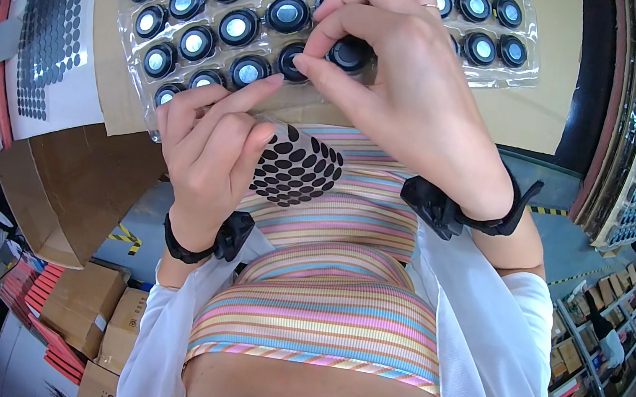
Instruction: Peeling small round adhesive seals from a sheet and applying them to a grid of electronic components.
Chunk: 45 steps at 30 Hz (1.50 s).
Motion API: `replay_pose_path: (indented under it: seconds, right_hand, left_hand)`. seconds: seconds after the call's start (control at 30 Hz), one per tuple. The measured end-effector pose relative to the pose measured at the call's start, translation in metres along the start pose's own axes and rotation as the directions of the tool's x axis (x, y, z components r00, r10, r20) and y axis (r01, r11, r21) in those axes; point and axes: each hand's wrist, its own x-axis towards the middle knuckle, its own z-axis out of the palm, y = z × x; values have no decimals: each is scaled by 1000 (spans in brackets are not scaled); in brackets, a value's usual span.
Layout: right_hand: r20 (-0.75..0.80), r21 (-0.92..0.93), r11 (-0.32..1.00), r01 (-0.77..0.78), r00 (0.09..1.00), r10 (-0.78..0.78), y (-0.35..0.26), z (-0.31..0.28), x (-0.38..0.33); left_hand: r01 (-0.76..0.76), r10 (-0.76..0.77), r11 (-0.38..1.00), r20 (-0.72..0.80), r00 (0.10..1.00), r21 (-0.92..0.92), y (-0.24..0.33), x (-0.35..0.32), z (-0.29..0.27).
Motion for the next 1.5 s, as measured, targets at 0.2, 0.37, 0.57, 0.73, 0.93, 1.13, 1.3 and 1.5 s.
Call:
replay_pose_path:
  seconds: [0.2, 0.37, 0.57, 0.73, 0.93, 1.13, 1.3, 1.5]
  right_hand:
    - [8, -11, 1000, -26, 1000, 26, -2, 6, 2]
    - [17, -20, 1000, -14, 1000, 14, -4, 7, 2]
    - [13, -140, 990, -11, 1000, 13, -13, 6, 8]
    - [-69, 54, 996, -70, 995, 74, -13, 2, 0]
    - [306, 608, 750, -262, 948, 83, -17, -4, -13]
    - [489, 705, 532, -470, 864, 115, -6, -5, -15]
    - [600, 694, 490, -528, 800, 12, 0, -3, -17]
    - [528, 659, 609, -442, 848, 44, -4, -16, -13]
  left_hand:
    - [-9, 9, 1000, 2, 1000, -6, -2, 1, 1]
    - [-6, 6, 1000, -30, 1000, -9, -4, -1, 6]
    - [-1, 0, 999, -21, 1000, -41, -6, 2, 3]
    - [47, -58, 986, -65, 996, -158, -8, 0, 1]
    - [25, -48, 979, -107, 993, -205, -7, 4, -1]
    - [-54, 37, 990, -126, 991, -130, -1, 0, -2]
    - [-108, 99, 989, -88, 991, -99, 4, -9, -7]
    - [-26, 24, 999, -78, 997, -30, 8, -1, -6]
